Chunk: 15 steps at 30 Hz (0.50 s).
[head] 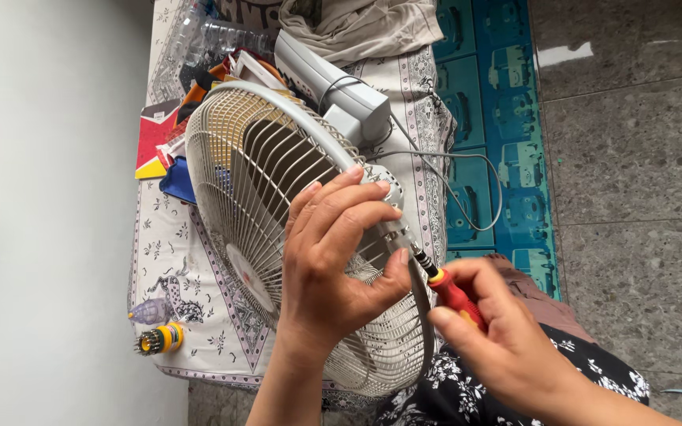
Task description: The person sits on the floor beside a table fan and uses a screwdriver to unscrew the fasteners holding the front grille guard. They work around the guard rim loosening each screw, then lift the circular grille guard off the fan at the end.
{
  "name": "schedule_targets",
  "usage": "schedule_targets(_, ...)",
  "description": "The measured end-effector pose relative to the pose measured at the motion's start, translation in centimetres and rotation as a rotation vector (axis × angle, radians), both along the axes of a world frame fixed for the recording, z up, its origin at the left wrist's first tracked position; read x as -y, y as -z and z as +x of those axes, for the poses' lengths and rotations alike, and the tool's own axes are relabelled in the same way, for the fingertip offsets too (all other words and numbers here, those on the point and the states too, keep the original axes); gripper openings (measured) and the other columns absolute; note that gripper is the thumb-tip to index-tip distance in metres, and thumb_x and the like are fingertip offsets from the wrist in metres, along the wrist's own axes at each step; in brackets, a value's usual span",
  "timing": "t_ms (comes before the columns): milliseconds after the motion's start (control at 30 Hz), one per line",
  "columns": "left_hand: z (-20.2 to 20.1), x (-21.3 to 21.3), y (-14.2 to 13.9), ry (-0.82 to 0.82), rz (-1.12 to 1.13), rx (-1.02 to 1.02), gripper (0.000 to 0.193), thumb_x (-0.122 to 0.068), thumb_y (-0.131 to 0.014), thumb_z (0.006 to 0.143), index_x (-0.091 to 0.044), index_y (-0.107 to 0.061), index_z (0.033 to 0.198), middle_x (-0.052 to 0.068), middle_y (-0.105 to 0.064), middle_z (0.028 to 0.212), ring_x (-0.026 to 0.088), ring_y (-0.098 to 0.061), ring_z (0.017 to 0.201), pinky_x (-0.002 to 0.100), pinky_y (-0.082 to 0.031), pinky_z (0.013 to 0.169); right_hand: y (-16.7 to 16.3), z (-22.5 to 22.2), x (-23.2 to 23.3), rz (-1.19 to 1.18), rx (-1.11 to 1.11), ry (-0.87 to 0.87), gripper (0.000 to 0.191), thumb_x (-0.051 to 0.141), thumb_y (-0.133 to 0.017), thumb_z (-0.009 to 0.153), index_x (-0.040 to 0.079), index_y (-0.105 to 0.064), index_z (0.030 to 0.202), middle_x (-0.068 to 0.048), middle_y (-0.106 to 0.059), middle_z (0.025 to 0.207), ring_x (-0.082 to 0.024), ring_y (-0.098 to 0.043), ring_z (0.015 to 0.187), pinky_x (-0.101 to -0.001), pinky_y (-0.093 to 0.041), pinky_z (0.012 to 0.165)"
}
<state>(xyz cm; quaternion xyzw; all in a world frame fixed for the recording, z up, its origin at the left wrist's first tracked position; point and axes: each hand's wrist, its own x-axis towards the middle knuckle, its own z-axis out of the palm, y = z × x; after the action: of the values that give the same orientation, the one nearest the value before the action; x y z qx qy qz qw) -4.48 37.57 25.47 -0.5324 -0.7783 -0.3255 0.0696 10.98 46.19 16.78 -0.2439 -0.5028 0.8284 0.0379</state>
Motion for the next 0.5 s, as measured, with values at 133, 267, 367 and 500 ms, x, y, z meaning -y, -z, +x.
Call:
schedule_targets(133,-0.1,0.1,0.1,-0.006,0.004,-0.005,0.026,-0.018,-0.064,0.066,-0.012,-0.057,0.09,0.002,-0.058,0.107,0.022,-0.05,0.115,0.039,-0.032,0.103,0.3,0.6,-0.3,-0.223,0.025,-0.079,0.028,0.022,-0.039,0.084,0.005,-0.045,0.105,-0.002,-0.047,0.074,-0.007,-0.039,0.058,-0.0192,-0.034,0.051)
schedule_targets(267,-0.1,0.1,0.1,-0.006,0.002,-0.011,0.027,-0.018,-0.065,0.065,-0.012,-0.057,0.091,0.002,-0.058,0.107,0.022,-0.05,0.114,0.039,-0.032,0.102,-0.3,0.6,0.4,-0.07,-0.013,0.011,0.026,0.016,-0.042,0.083,0.005,-0.044,0.106,-0.002,-0.048,0.081,-0.007,-0.043,0.065,-0.0204,-0.038,0.057)
schedule_targets(367,-0.1,0.1,0.1,-0.01,-0.002,-0.009,0.027,-0.018,-0.065,0.065,-0.012,-0.057,0.091,0.002,-0.058,0.106,0.021,-0.051,0.114,0.038,-0.032,0.102,-1.0,0.3,0.8,0.261,-0.055,0.071,0.026,0.011,-0.048,0.08,0.004,-0.044,0.105,-0.001,-0.048,0.086,-0.006,-0.045,0.072,-0.0209,-0.04,0.062)
schedule_targets(500,0.0,0.0,0.0,-0.007,0.002,-0.008,0.028,-0.017,-0.064,0.065,-0.012,-0.056,0.091,0.002,-0.058,0.107,0.021,-0.051,0.115,0.038,-0.032,0.103,-1.0,-0.8,0.9,0.955,-0.192,0.308,0.028,0.008,-0.055,0.079,0.004,-0.042,0.103,-0.005,-0.046,0.087,-0.01,-0.044,0.081,-0.0249,-0.04,0.065)
